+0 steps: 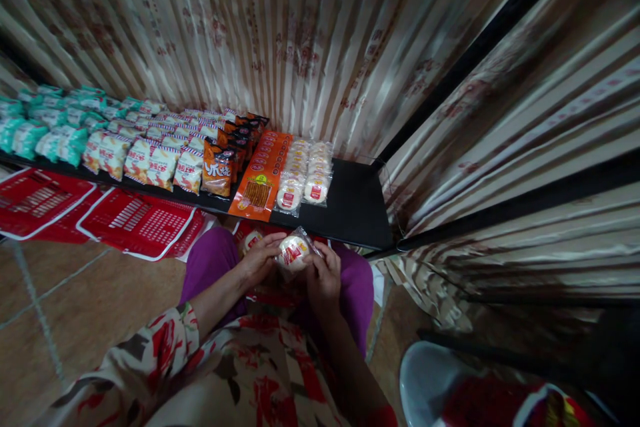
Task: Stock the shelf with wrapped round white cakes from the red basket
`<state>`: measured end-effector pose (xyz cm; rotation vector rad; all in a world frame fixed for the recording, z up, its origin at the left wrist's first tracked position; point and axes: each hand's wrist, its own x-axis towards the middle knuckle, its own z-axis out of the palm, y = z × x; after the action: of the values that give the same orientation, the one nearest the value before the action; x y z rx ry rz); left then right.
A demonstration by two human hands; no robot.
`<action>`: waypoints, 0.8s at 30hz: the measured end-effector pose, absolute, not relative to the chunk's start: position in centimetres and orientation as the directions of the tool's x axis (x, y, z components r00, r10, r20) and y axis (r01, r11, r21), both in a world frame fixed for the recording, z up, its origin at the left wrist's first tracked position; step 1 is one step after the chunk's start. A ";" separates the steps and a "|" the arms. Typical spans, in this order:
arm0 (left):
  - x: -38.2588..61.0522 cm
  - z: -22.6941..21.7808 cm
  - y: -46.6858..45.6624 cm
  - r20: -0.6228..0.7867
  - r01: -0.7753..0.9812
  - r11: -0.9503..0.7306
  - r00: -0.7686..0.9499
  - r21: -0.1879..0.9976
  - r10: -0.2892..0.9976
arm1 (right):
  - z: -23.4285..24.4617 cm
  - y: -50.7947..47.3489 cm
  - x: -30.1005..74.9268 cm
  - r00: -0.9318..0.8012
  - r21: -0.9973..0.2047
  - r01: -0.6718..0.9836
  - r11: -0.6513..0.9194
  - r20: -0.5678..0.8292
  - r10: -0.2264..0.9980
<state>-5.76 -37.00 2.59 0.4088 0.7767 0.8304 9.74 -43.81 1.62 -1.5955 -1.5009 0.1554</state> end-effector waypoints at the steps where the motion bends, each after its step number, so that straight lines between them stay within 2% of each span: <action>1: -5.7 2.5 -37.1 -0.448 -0.495 0.623 0.435 0.605 0.781 | 1.5 -43.6 9.8 0.278 -0.687 0.715 0.128 0.448 0.850; 7: -5.4 2.3 -37.3 -0.405 -0.467 0.621 0.485 0.630 0.776 | 1.3 -42.4 10.4 0.370 -0.822 0.565 0.071 0.329 0.869; 16: -4.3 2.7 -36.7 -0.433 -0.514 0.582 0.390 0.630 0.813 | 2.1 -41.4 10.6 0.398 -0.917 0.397 0.034 0.205 0.894; 24: -3.4 2.7 -36.6 -0.421 -0.523 0.551 0.356 0.650 0.834 | 1.7 -40.8 10.2 0.451 -0.987 0.103 -0.120 -0.061 0.890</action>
<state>-3.36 -36.56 2.70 0.4460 0.8056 0.9146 10.21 -40.82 1.66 -1.5543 -0.8994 0.8574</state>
